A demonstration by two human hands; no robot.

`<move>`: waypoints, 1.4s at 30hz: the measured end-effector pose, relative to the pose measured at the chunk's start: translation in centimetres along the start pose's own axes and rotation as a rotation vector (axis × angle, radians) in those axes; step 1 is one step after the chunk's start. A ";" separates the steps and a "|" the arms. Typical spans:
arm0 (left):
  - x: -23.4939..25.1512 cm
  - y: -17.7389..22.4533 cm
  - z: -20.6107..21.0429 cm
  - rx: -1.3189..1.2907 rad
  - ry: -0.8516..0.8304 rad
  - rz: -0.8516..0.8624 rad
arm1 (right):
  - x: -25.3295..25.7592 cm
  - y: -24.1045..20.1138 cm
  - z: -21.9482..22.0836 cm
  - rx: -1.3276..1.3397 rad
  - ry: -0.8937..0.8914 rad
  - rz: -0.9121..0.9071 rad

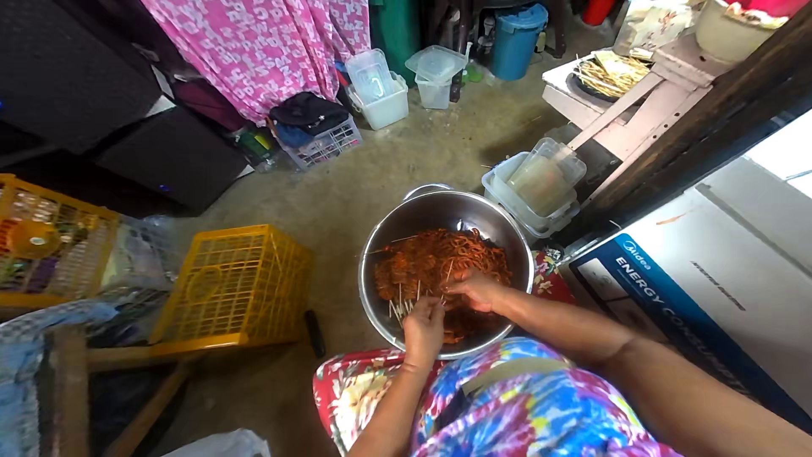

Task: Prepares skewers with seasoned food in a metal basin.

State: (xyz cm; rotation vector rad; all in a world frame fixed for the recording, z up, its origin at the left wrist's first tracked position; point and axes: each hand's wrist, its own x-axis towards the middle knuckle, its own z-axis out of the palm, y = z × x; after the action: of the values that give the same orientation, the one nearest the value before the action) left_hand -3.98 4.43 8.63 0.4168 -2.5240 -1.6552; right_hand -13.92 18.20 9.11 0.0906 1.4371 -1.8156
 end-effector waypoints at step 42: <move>-0.6 -1.1 0.0 -0.156 0.056 0.219 | 0.3 -5.2 -4.0 0.065 0.062 -0.089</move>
State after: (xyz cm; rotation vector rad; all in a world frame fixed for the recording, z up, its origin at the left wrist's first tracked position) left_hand -3.24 4.15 7.71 0.1637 -2.2855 -1.7132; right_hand -18.97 21.63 11.63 0.1180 1.4454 -1.9473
